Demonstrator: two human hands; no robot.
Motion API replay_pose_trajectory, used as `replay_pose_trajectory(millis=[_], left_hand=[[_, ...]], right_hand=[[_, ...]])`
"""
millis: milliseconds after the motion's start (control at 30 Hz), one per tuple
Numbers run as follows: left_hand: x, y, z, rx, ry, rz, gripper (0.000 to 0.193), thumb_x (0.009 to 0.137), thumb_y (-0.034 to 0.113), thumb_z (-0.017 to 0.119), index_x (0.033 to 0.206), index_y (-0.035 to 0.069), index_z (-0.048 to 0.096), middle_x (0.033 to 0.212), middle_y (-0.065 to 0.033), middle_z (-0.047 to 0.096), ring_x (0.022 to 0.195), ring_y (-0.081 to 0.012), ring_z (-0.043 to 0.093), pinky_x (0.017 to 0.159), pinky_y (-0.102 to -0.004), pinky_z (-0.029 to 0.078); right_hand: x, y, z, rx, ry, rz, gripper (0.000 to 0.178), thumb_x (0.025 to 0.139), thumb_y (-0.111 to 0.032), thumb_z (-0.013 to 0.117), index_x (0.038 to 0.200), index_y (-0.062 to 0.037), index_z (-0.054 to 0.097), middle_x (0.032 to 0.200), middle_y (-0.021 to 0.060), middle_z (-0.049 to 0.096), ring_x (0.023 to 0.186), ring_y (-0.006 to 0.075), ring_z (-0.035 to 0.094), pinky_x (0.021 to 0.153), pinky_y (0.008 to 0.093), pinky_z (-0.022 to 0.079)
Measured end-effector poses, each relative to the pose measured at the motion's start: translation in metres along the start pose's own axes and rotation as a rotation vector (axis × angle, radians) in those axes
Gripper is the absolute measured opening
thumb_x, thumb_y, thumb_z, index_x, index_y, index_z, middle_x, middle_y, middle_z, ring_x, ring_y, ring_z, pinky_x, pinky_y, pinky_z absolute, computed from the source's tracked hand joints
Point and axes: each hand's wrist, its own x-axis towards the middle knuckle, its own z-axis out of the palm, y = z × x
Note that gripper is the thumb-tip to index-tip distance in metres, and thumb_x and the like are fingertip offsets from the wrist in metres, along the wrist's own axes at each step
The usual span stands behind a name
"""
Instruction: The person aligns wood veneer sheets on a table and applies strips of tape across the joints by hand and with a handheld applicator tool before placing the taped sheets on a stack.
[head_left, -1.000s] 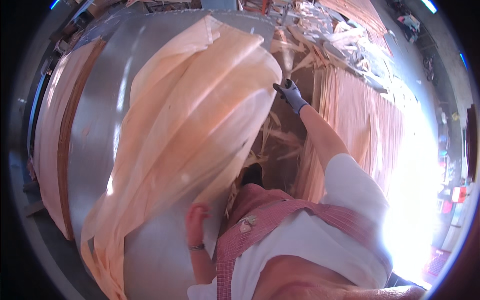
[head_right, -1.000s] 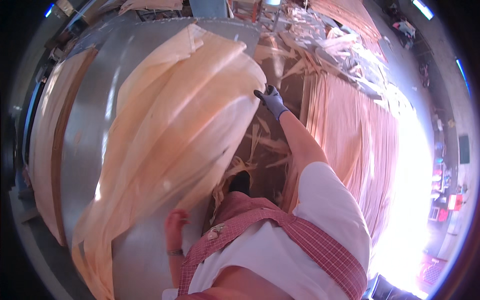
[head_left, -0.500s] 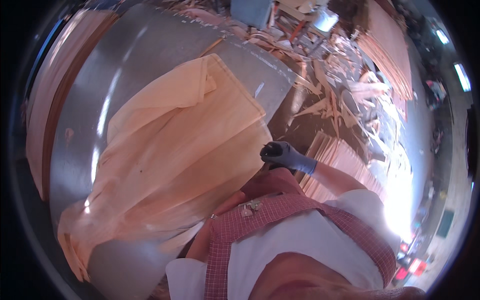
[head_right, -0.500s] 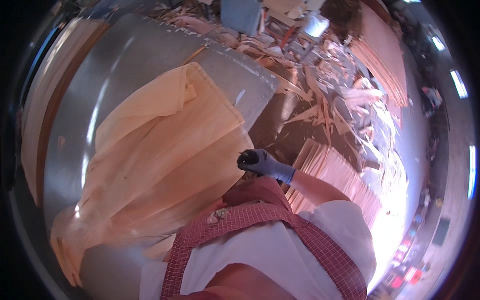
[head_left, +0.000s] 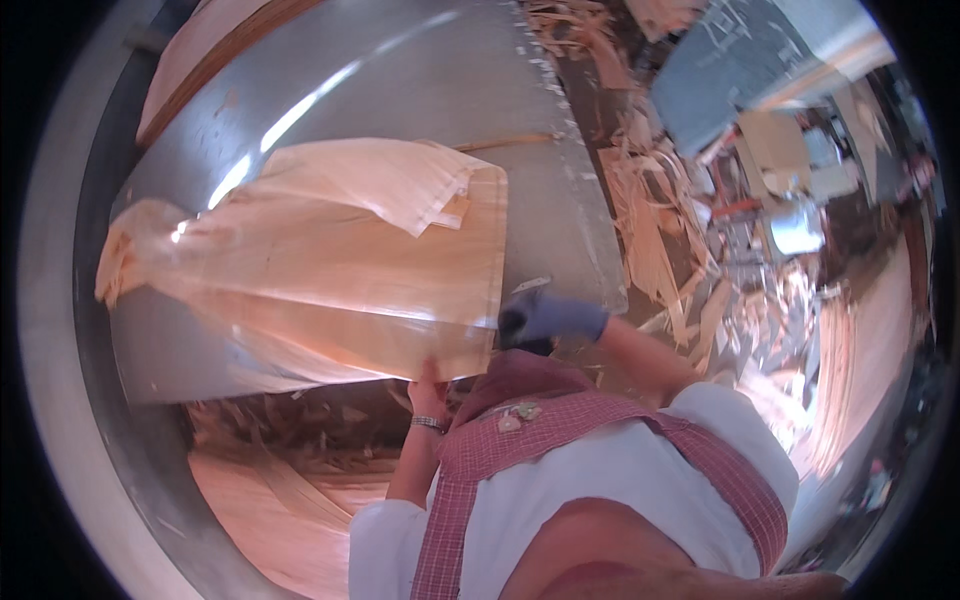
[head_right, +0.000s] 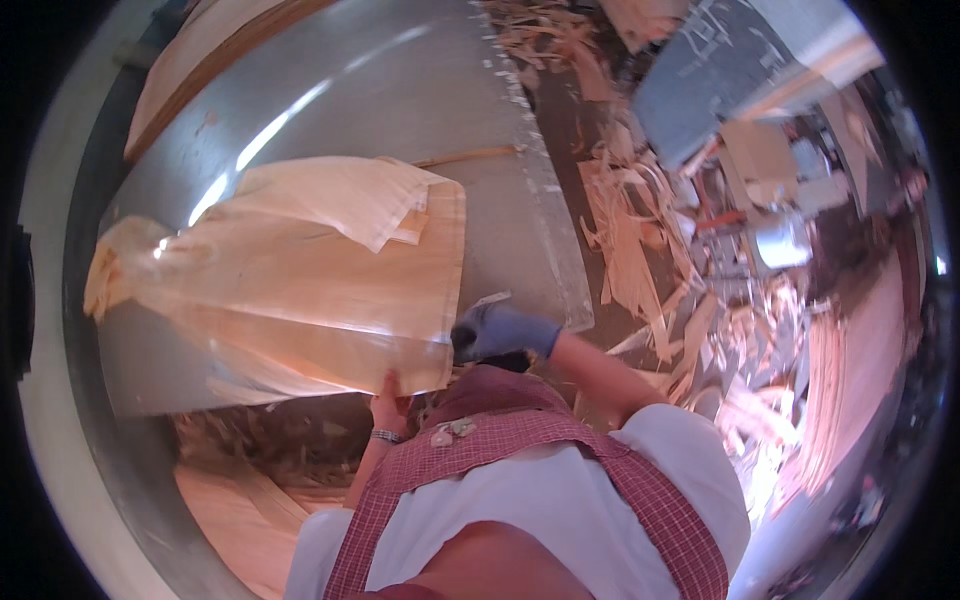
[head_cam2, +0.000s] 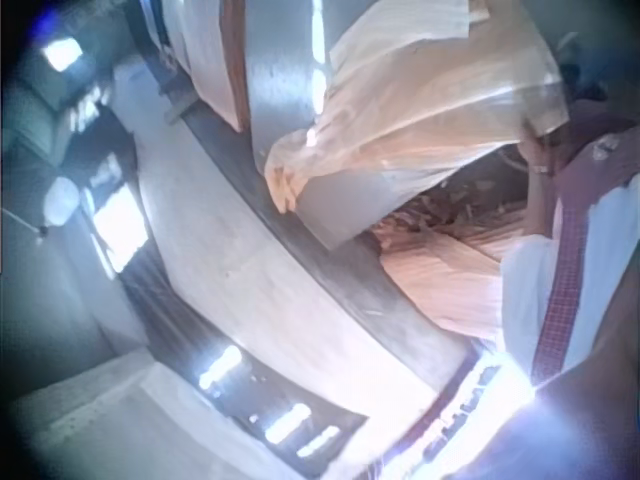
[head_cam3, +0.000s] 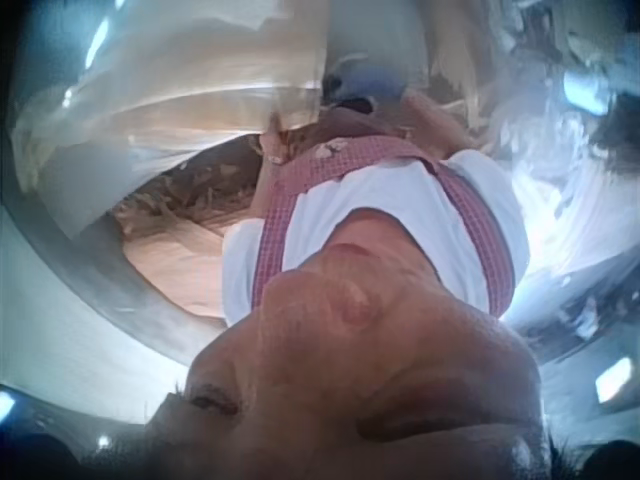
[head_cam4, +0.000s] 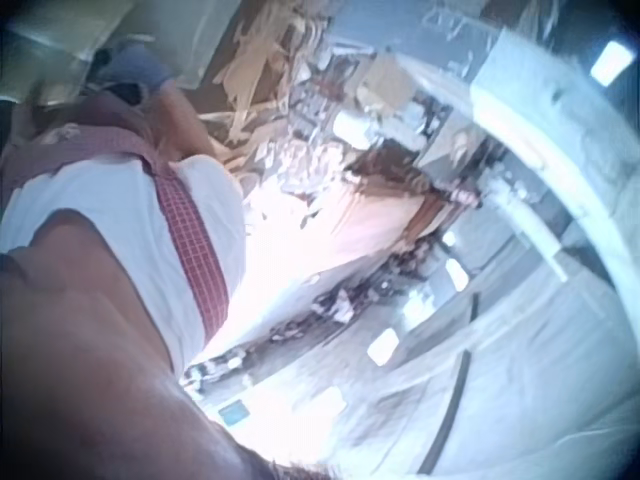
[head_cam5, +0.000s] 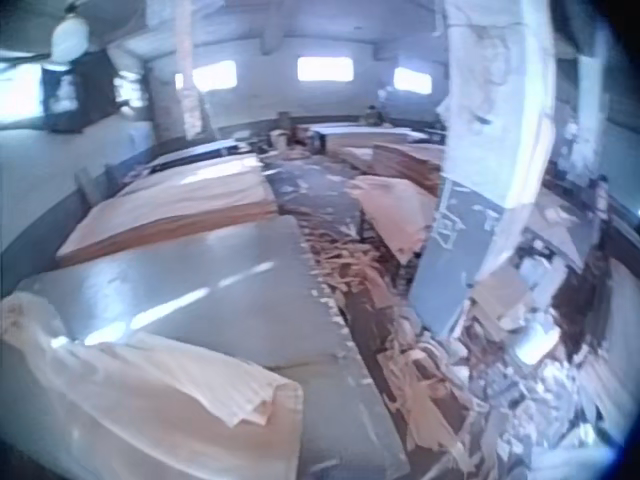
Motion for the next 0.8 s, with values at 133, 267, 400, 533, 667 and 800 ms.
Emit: replay_pose_trajectory(millis=[133,267,400,533,667,800], left_hand=[[-0.026,-0.013,0.027,-0.032,0.230,0.075,0.038,0.090,0.018,0.072,0.121,0.001,0.058,0.110,-0.0101,0.066,0.096,-0.0239,0.068,0.073,-0.0356,0.060],[-0.054,0.018,0.092,-0.178,0.248,0.173,0.034,0.087,0.011,0.070,0.117,0.000,0.058,0.105,-0.0089,0.066,0.093,-0.0217,0.068,0.075,-0.0335,0.059],[-0.083,0.031,0.111,-0.260,0.273,0.274,0.029,0.089,0.006,0.063,0.117,0.001,0.058,0.105,-0.0089,0.066,0.093,-0.0205,0.068,0.077,-0.0316,0.058],[-0.101,0.036,0.145,-0.280,0.321,0.445,0.027,0.090,0.003,0.056,0.116,-0.002,0.058,0.104,-0.0103,0.067,0.092,-0.0223,0.069,0.078,-0.0333,0.059],[-0.134,0.039,0.192,-0.326,0.464,0.535,0.024,0.089,-0.001,0.055,0.112,-0.001,0.058,0.095,-0.0096,0.066,0.084,-0.0215,0.069,0.071,-0.0329,0.059],[-0.165,-0.049,0.230,-0.368,0.753,0.512,0.027,0.088,-0.002,0.054,0.115,0.000,0.055,0.098,-0.0118,0.065,0.085,-0.0249,0.069,0.070,-0.0356,0.061]], right_hand=[[0.053,0.033,-0.135,-0.663,0.560,-0.123,0.043,0.083,-0.027,0.066,0.122,-0.0106,0.060,0.119,0.0122,0.064,0.107,0.0327,0.062,0.087,0.0443,0.053],[0.121,0.077,-0.258,-1.292,0.760,-0.163,0.049,0.088,-0.030,0.061,0.133,-0.0144,0.054,0.123,0.0093,0.058,0.114,0.0318,0.056,0.085,0.0445,0.052],[0.163,0.071,-0.279,-1.384,0.366,-0.259,0.049,0.088,-0.031,0.061,0.134,-0.0156,0.054,0.118,0.0114,0.060,0.109,0.0296,0.058,0.079,0.0450,0.051],[0.158,0.077,-0.311,-1.037,0.229,-0.443,0.046,0.088,-0.029,0.064,0.129,-0.0105,0.055,0.106,0.0143,0.069,0.094,0.0269,0.068,0.081,0.0447,0.052],[0.124,0.112,-0.361,-0.312,0.122,-0.075,0.042,0.086,-0.027,0.070,0.121,-0.0065,0.059,0.108,0.0153,0.070,0.095,0.0309,0.069,0.083,0.0421,0.054],[0.117,0.186,-0.378,-0.299,0.165,-0.392,0.040,0.083,-0.025,0.074,0.116,-0.0058,0.062,0.107,0.0152,0.070,0.094,0.0330,0.069,0.080,0.0424,0.055]])
